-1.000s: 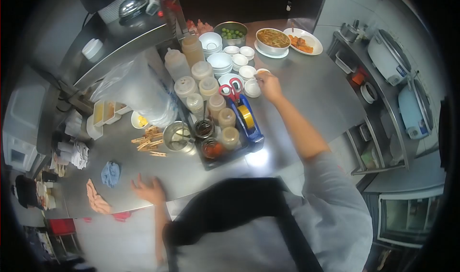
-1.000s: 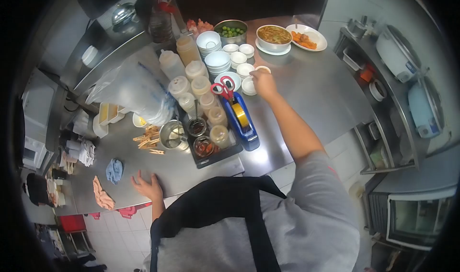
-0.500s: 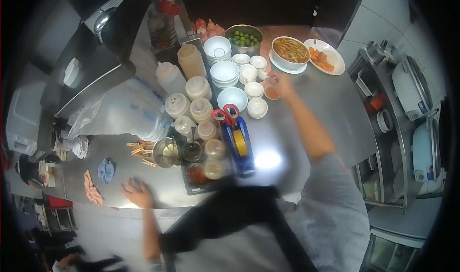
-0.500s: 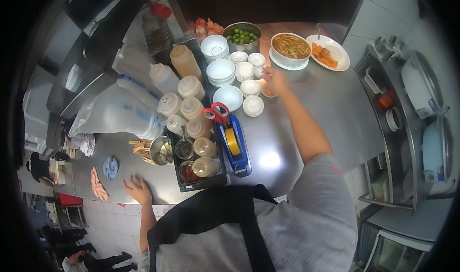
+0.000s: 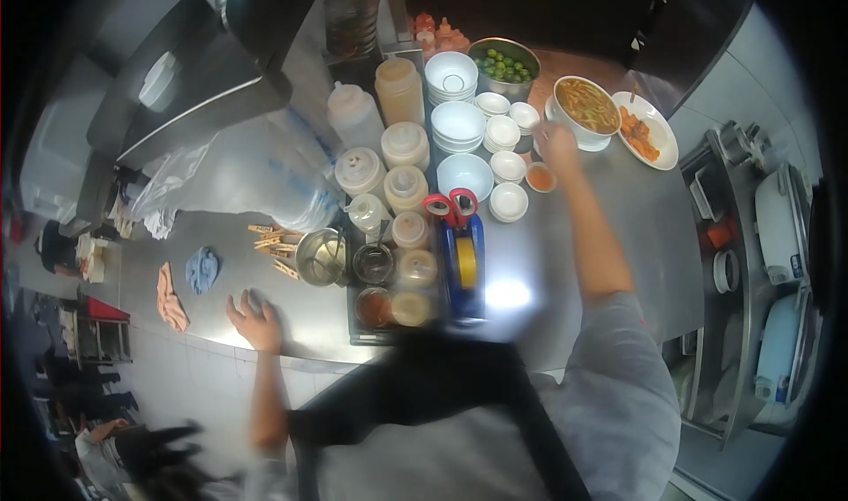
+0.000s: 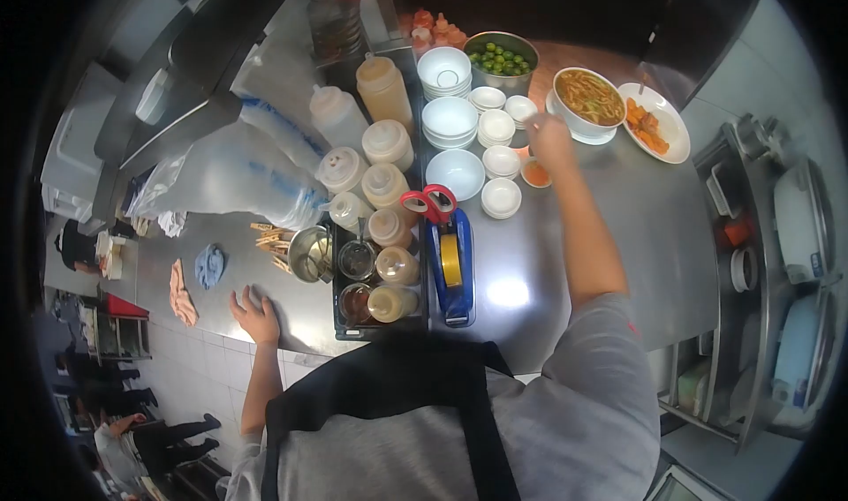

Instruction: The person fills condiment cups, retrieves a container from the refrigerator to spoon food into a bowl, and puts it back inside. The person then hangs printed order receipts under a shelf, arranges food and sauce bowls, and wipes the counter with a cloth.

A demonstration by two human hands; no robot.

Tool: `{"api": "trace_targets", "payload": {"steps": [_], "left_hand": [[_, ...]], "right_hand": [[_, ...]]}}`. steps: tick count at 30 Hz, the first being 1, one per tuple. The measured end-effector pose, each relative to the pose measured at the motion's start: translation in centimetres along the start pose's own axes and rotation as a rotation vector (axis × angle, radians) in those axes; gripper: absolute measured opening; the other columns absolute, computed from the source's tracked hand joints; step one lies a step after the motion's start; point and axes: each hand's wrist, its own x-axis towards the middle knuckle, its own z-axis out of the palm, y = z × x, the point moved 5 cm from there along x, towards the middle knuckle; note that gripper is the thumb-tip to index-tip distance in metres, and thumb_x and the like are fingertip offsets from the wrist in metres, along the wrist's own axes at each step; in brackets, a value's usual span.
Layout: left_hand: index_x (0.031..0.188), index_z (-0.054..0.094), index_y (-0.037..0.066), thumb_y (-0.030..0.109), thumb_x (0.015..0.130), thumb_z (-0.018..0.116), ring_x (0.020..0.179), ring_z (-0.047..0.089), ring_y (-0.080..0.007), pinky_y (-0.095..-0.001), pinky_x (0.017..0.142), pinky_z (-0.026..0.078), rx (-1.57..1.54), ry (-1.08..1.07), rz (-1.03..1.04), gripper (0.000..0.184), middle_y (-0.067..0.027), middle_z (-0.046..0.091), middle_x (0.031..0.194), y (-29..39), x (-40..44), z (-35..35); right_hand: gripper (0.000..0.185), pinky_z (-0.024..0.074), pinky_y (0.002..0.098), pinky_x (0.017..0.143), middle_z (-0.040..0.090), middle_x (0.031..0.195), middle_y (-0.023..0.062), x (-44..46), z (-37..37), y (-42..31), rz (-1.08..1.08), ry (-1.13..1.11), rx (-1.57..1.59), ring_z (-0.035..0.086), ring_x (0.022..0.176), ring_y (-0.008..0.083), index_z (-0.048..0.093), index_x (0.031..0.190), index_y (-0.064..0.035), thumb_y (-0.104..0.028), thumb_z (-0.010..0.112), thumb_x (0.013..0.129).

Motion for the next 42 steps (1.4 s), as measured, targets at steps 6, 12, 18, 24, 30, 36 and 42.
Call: {"api": "trace_targets", "payload": {"steps": [6, 12, 18, 24, 30, 36, 42], "left_hand": [[0.127, 0.050, 0.007, 0.020, 0.080, 0.061, 0.126, 0.035, -0.0446, -0.0527, 0.101, 0.034, -0.019, -0.007, -0.013, 0.050, -0.0262, 0.034, 0.138, -0.5, 0.0, 0.3], [0.128, 0.050, 0.007, 0.024, 0.081, 0.058, 0.126, 0.036, -0.0442, -0.0530, 0.101, 0.034, 0.032, -0.071, -0.089, 0.050, -0.0251, 0.035, 0.138, 0.0, -0.1, 0.1], [0.128, 0.050, 0.010, 0.026, 0.083, 0.057, 0.127, 0.035, -0.0430, -0.0543, 0.101, 0.032, 0.020, -0.039, -0.034, 0.048, -0.0227, 0.033, 0.141, -1.1, -0.3, 0.6], [0.130, 0.048, 0.014, 0.026, 0.085, 0.055, 0.135, 0.026, -0.0395, -0.0545, 0.103, 0.029, 0.050, -0.091, -0.109, 0.047, -0.0181, 0.031, 0.145, -0.4, -0.2, 0.7], [0.132, 0.046, 0.017, 0.028, 0.086, 0.055, 0.136, 0.024, -0.0379, -0.0540, 0.103, 0.028, 0.068, -0.098, -0.119, 0.048, -0.0162, 0.030, 0.146, -1.0, -0.5, 1.3], [0.133, 0.046, 0.017, 0.028, 0.087, 0.055, 0.136, 0.023, -0.0374, -0.0532, 0.104, 0.026, 0.054, -0.117, -0.132, 0.048, -0.0152, 0.029, 0.146, -1.0, -0.5, 1.1], [0.133, 0.045, 0.017, 0.027, 0.087, 0.055, 0.137, 0.022, -0.0378, -0.0532, 0.105, 0.026, 0.056, -0.133, -0.145, 0.048, -0.0150, 0.028, 0.147, -0.9, -0.4, 1.0]], "right_hand": [[0.090, 0.0419, 0.0382, 0.100, 0.048, 0.133, 0.0176, 6.8, 4.0, -17.4, -0.170, -0.432, 0.987, 0.047, 0.123, 0.0291, 0.036, 0.140, -0.0103, -0.010, 0.082, 0.064], [0.081, 0.0394, 0.0333, 0.100, 0.054, 0.126, 0.0097, 8.6, 8.1, -21.3, -0.107, -0.410, 0.943, 0.050, 0.117, 0.0205, 0.038, 0.136, -0.0026, -0.013, 0.080, 0.067], [0.044, 0.0557, 0.0414, 0.077, 0.060, 0.102, 0.0146, 9.9, -5.7, -15.3, 0.108, 0.125, 1.492, 0.064, 0.085, 0.0240, 0.048, 0.114, -0.0028, -0.013, 0.069, 0.077], [0.064, 0.0449, 0.0428, 0.091, 0.064, 0.112, 0.0139, 5.8, -10.0, -5.4, 0.041, -0.579, -0.485, 0.063, 0.099, 0.0264, 0.060, 0.117, -0.0102, -0.030, 0.076, 0.058], [0.043, 0.0414, 0.0453, 0.085, 0.068, 0.105, 0.0079, 2.4, -8.4, -3.9, 0.036, -0.902, -1.218, 0.062, 0.104, 0.0222, 0.067, 0.109, -0.0134, -0.023, 0.073, 0.068], [0.026, 0.0323, 0.0547, 0.086, 0.069, 0.104, 0.0036, 4.2, -5.3, -1.1, -0.011, -0.764, -1.297, 0.061, 0.101, 0.0225, 0.069, 0.107, -0.0171, -0.023, 0.056, 0.086], [0.026, 0.0312, 0.0546, 0.087, 0.070, 0.101, 0.0052, 4.4, -4.5, -0.1, -0.106, -0.675, -1.348, 0.064, 0.095, 0.0230, 0.070, 0.105, -0.0152, -0.022, 0.055, 0.085]]}}
